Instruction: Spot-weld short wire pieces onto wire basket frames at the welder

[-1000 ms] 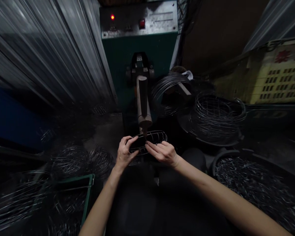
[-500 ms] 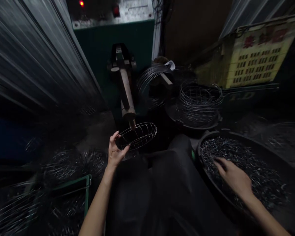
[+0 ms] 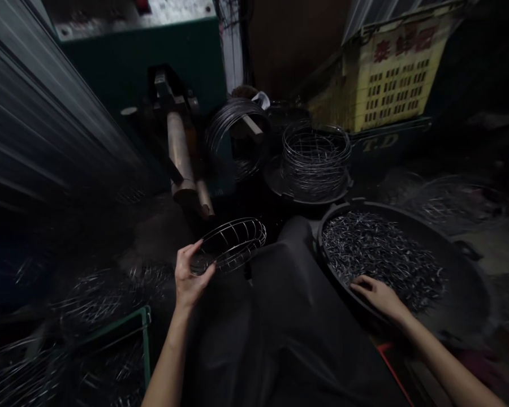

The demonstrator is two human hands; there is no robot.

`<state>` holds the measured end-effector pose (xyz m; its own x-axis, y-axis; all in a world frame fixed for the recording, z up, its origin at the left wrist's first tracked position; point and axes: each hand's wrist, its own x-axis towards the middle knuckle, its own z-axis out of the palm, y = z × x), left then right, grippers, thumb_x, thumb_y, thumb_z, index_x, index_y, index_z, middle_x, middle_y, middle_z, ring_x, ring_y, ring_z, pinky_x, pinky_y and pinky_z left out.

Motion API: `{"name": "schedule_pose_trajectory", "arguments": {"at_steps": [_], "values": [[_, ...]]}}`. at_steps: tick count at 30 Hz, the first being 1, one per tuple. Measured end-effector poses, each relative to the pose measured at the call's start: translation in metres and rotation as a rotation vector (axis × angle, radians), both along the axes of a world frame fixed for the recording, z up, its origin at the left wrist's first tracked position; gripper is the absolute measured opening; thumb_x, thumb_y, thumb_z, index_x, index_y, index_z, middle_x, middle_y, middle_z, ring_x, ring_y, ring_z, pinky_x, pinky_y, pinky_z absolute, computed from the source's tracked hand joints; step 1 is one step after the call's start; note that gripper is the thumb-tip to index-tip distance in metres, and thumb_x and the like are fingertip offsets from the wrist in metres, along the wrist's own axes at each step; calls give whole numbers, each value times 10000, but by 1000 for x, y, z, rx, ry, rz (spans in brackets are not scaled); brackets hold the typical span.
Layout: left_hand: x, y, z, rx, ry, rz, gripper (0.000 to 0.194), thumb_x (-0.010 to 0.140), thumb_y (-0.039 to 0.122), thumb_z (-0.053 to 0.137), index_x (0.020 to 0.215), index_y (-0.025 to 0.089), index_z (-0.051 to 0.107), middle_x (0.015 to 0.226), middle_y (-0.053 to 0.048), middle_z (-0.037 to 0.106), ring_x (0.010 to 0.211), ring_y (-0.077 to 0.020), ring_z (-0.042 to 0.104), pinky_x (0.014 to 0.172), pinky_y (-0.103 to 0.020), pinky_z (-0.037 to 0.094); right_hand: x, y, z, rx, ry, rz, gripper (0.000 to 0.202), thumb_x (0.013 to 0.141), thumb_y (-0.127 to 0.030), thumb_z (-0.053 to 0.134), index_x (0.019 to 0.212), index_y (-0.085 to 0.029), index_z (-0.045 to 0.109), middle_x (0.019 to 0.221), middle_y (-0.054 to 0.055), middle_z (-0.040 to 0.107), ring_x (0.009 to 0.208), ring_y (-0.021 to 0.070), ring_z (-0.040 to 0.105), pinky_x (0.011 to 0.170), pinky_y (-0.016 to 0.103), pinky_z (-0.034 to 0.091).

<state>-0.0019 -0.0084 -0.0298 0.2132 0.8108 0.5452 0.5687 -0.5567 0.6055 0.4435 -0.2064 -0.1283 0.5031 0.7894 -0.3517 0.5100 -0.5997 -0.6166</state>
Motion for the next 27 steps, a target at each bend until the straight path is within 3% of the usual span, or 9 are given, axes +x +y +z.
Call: {"name": "schedule_pose_trajectory", "arguments": {"at_steps": [4,8,10,12,15,17,22,24,27], "values": [[-8,-3,1,-27,-15,37,540,714,321,710,1208,207,523,1057,-64,563,962,-209,572,887,-395,487,-10,2,20,249,183,-383,286,545,-470,660,626,-215,557,574,36,606,589,234,608,575,354,500],[-5,-1,-6,-19,-30,66,612,657,337,759,1216,244,529,1042,-45,560,916,-210,570,856,-419,497,-40,26,50,461,226,-466,408,678,-514,613,956,-229,520,801,15,642,761,187,657,691,318,534],[2,0,-6,0,-30,60,607,655,332,761,1212,244,536,1027,-41,560,907,-207,567,843,-413,501,-62,45,61,599,331,-336,416,729,-474,624,1043,-232,501,874,16,646,787,176,661,694,306,536],[10,0,-3,21,-9,49,586,671,323,748,1209,224,539,1023,-48,564,915,-207,566,844,-397,500,-82,61,67,619,301,-92,308,786,-420,598,1003,-209,546,849,24,648,748,175,656,652,297,533],[15,-1,4,54,53,40,558,690,310,730,1205,206,542,1031,-61,568,959,-215,559,868,-381,489,-100,64,64,524,-118,301,185,869,-308,486,929,-191,616,834,43,644,750,183,634,677,314,520],[14,-2,7,67,89,33,541,703,296,717,1206,206,541,1038,-61,562,982,-216,553,880,-373,483,-101,56,58,432,-426,459,225,890,-226,422,979,-188,625,859,61,635,761,191,620,679,309,508],[15,-4,9,17,112,33,519,715,265,693,1208,222,537,1075,-60,525,1016,-211,542,905,-359,477,-89,49,51,45,-720,528,234,850,-142,426,944,-185,635,802,69,618,628,185,599,514,266,443],[17,-4,8,-14,128,27,511,724,270,681,1212,235,533,1090,-59,506,1027,-211,538,916,-363,472,-93,59,64,88,-613,522,186,836,-175,457,867,-192,640,792,65,636,658,193,620,564,281,470],[20,-3,8,-46,144,20,511,730,269,670,1221,247,528,1096,-57,494,1022,-208,535,915,-368,468,-117,81,102,301,-290,531,145,847,-283,502,849,-215,629,798,31,672,716,194,644,654,293,499]]}}
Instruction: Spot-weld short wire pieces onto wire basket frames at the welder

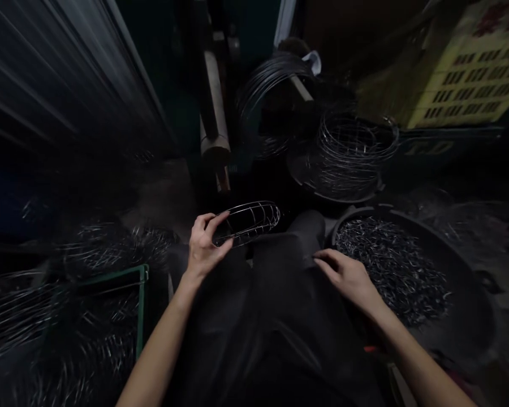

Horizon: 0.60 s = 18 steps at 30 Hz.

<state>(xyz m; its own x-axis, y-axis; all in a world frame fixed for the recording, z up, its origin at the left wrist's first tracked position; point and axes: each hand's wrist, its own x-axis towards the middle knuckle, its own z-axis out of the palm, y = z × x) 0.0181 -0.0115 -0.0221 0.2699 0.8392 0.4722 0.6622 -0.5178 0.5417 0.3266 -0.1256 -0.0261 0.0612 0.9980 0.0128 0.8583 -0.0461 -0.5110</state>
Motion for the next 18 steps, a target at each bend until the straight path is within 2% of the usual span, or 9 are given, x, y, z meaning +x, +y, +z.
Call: {"name": "schedule_pose_trajectory", "arguments": {"at_steps": [4,7,11,13,16,18], "values": [[4,1,2,-24,33,-6,534,722,264,667,1236,255,521,1090,-60,495,1015,-216,532,905,-379,468,-54,37,52,-16,408,144,156,844,-349,561,929,-228,610,709,-20,661,599,153,617,565,256,481],[6,1,6,-37,70,-31,535,719,256,665,1235,269,524,1088,-61,489,1028,-224,528,904,-385,469,-86,68,67,-18,511,267,183,824,-250,583,1003,-226,610,702,-46,656,581,126,600,549,228,468],[4,0,9,-16,81,-71,553,719,236,661,1250,274,515,1088,-65,484,1026,-226,526,900,-389,473,-104,97,62,179,349,385,153,824,-133,547,892,-197,668,852,-13,699,752,134,645,704,236,491],[3,-1,10,-13,72,-78,556,718,237,660,1253,266,514,1093,-69,480,1020,-227,526,895,-396,476,-107,101,58,252,201,472,177,845,-178,571,996,-184,664,949,21,703,824,152,654,731,241,496],[0,-2,13,-32,62,-83,554,717,236,661,1251,261,517,1091,-67,477,1014,-225,528,891,-397,476,-106,99,56,270,-111,610,292,873,-225,573,1161,-177,600,1067,58,681,838,164,660,618,228,487],[-1,-2,17,-51,58,-80,548,722,230,653,1251,262,515,1090,-65,479,1016,-220,529,894,-392,475,-104,98,56,291,-278,662,283,887,-178,537,1164,-186,597,1067,52,684,776,148,664,537,211,447]]}}
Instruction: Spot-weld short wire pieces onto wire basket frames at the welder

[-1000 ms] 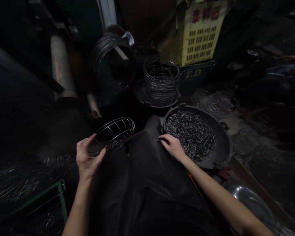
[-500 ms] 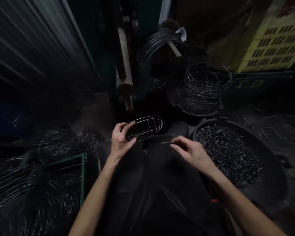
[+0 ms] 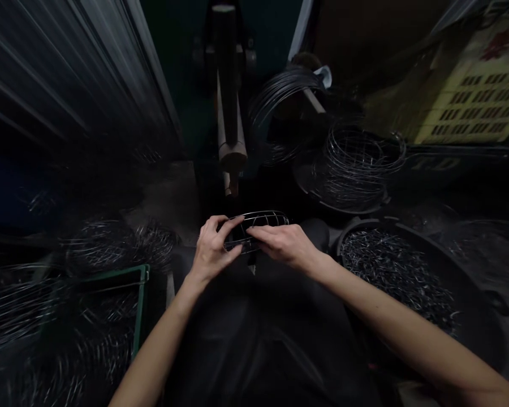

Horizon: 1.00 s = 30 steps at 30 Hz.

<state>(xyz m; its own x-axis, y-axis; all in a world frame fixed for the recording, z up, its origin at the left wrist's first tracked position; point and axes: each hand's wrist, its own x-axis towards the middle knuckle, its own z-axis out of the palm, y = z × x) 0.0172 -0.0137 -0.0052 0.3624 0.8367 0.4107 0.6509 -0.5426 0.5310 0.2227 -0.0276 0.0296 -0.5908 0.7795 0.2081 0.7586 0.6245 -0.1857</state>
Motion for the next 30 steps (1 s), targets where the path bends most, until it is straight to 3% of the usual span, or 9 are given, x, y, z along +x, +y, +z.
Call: {"name": "schedule_pose_trajectory", "arguments": {"at_steps": [9,16,22,30], "values": [[-9,1,5,-4,-33,-11,520,731,206,642,1235,240,517,1083,-66,487,1025,-215,531,887,-382,483,1,10,-5,305,27,134,195,929,-210,493,1065,-215,633,1034,-11,701,697,89,650,537,216,386],[-10,0,2,18,-39,-5,534,715,168,648,1226,251,519,1077,-55,487,1010,-208,526,910,-396,473,0,16,2,253,25,132,152,887,-247,544,991,-249,655,930,-40,718,695,80,638,559,230,343],[-11,-1,5,22,-62,-15,529,723,169,640,1231,247,513,1079,-54,484,1015,-204,529,909,-384,479,2,16,-2,232,39,92,204,837,-275,620,1040,-255,634,925,-44,717,721,88,636,579,250,326],[-11,0,5,29,-64,-7,514,723,176,643,1220,227,521,1083,-63,486,1025,-210,525,915,-389,477,-2,15,-3,239,-40,65,134,852,-223,580,971,-250,635,813,-65,699,643,80,591,577,264,287]]}}
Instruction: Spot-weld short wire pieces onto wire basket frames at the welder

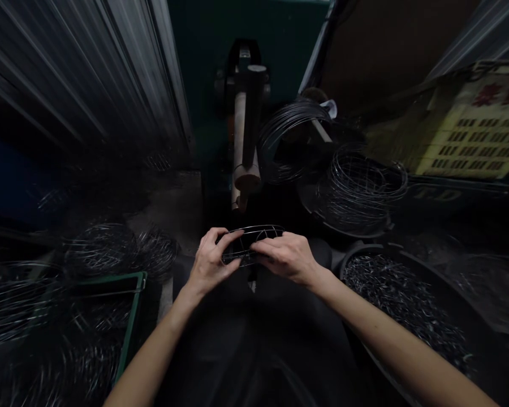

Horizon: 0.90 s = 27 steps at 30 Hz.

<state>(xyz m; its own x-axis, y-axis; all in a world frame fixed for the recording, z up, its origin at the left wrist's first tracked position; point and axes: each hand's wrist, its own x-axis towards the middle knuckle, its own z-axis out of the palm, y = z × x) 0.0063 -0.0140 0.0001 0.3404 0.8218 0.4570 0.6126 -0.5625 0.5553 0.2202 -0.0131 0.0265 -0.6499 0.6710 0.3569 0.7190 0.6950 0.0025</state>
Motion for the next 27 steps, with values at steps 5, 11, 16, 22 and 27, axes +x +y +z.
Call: {"name": "schedule_pose_trajectory", "arguments": {"at_steps": [5,11,16,22,27], "values": [[1,0,1,-2,2,9,512,727,186,641,1221,241,518,1083,-62,484,1024,-211,523,913,-391,477,-2,-1,-2,55,-10,25,132,885,-179,516,910,-230,635,715,-61,669,599,80,555,573,270,256],[3,0,0,-27,33,-11,504,733,191,626,1221,252,517,1068,-58,490,1014,-213,526,916,-402,472,-5,-2,6,50,-183,99,180,895,-85,460,918,-181,611,731,-11,652,582,97,523,584,286,250],[3,0,-2,-23,36,-33,510,728,190,635,1220,247,514,1059,-58,488,1009,-215,527,911,-403,474,-5,0,11,48,-196,146,157,877,-82,480,866,-185,597,678,-27,623,552,96,497,573,289,248],[-1,2,-2,-68,-90,-37,506,736,219,655,1214,236,490,1042,-51,501,979,-194,542,861,-353,502,1,2,9,272,-49,141,154,896,-133,508,924,-203,642,886,-26,702,568,73,495,558,283,266],[-2,4,-3,-77,-92,-6,504,720,189,651,1200,227,503,1034,-49,501,965,-190,544,854,-348,501,-3,0,9,377,-66,131,189,901,-107,505,907,-208,665,936,-31,713,546,69,473,555,272,281]]}}
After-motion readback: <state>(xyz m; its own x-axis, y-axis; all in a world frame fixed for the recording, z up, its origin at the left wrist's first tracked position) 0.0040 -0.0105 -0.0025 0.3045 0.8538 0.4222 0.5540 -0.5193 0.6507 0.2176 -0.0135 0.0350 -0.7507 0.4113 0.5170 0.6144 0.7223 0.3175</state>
